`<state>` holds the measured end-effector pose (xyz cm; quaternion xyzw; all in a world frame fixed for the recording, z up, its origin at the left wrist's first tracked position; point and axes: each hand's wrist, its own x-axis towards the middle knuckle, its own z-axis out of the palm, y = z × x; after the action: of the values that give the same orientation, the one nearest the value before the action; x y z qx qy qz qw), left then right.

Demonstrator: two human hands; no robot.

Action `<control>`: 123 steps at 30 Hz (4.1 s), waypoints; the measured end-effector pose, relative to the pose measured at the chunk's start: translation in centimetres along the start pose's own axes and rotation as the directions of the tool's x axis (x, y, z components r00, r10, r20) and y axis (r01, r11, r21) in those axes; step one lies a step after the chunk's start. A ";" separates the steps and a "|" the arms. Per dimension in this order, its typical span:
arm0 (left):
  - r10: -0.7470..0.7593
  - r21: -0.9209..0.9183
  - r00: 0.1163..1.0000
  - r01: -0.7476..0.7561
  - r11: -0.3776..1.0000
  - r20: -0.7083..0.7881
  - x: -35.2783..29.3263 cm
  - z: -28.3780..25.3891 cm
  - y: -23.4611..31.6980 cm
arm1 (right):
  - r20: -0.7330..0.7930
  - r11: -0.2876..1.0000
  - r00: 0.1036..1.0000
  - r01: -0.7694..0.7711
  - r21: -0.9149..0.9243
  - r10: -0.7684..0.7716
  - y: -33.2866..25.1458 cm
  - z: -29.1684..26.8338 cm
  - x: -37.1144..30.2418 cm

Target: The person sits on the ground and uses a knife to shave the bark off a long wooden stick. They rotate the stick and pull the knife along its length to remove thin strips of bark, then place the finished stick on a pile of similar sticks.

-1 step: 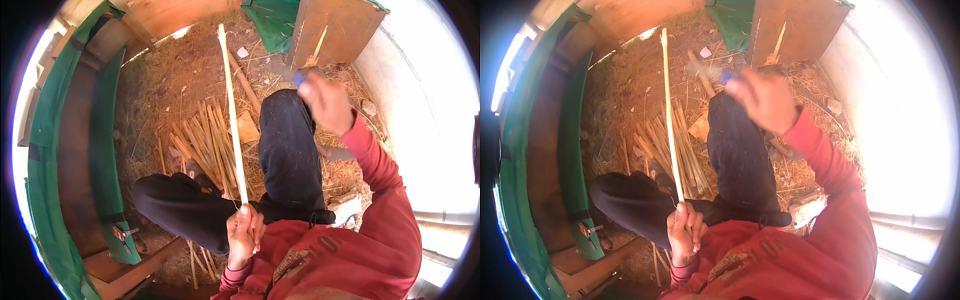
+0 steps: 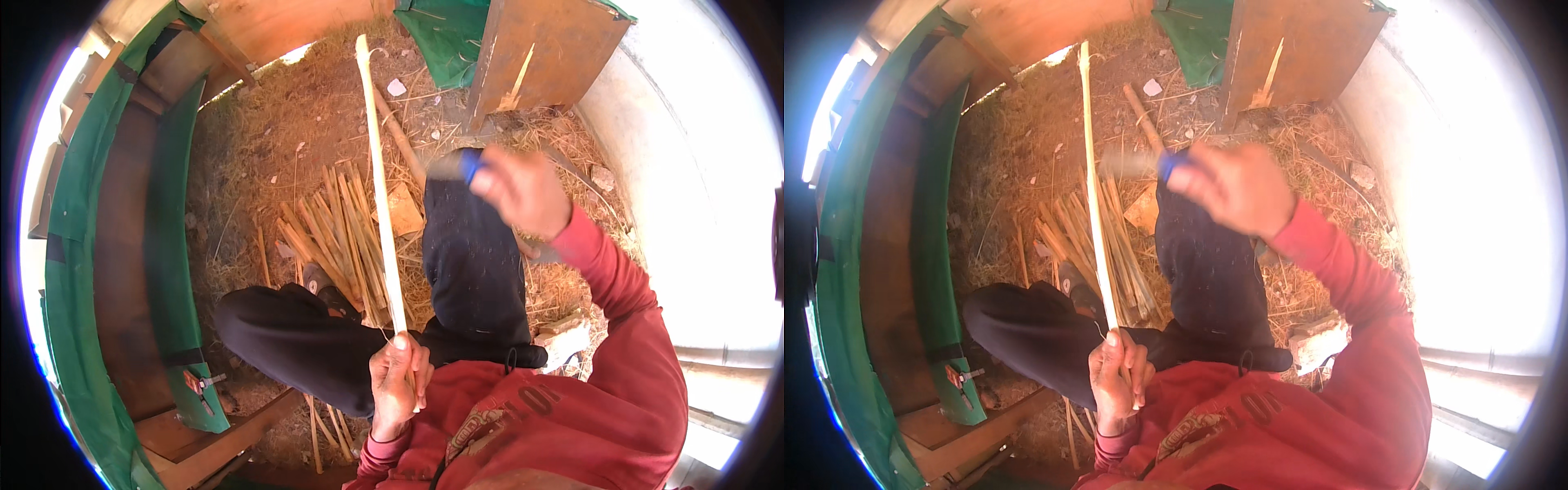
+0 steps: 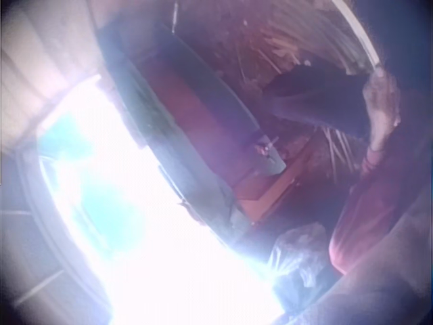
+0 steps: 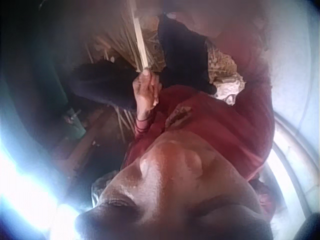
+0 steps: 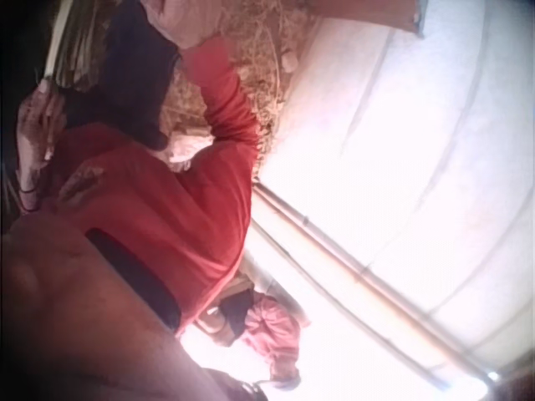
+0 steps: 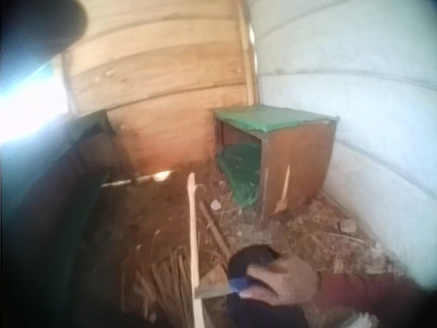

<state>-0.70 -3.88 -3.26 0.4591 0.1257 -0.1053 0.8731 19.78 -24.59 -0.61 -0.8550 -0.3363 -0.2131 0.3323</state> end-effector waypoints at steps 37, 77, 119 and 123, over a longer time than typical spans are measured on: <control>-0.105 -0.312 0.993 0.115 0.943 0.048 -1.1 -1.9 1.7 | 0.216 0.998 0.974 0.068 0.015 -0.070 -3.1 1.5 5.3; -0.157 -0.192 0.970 0.121 0.974 -0.185 4.3 0.3 1.5 | 0.379 0.972 0.899 0.169 0.161 -0.219 2.3 2.9 4.2; -0.247 -0.195 0.968 0.235 0.952 -0.037 2.1 1.2 1.4 | 0.125 0.731 0.932 -0.180 -0.658 0.341 13.9 5.6 6.1; -0.191 -0.190 0.967 0.159 0.969 -0.166 2.5 0.0 0.8 | -0.140 0.860 0.986 -0.144 -0.490 0.086 10.3 -0.6 7.4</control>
<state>1.93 -3.60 -3.47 0.3753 0.2545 -0.1283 0.8820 32.19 -27.50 -0.25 -0.9168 -0.1987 -0.3206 0.1310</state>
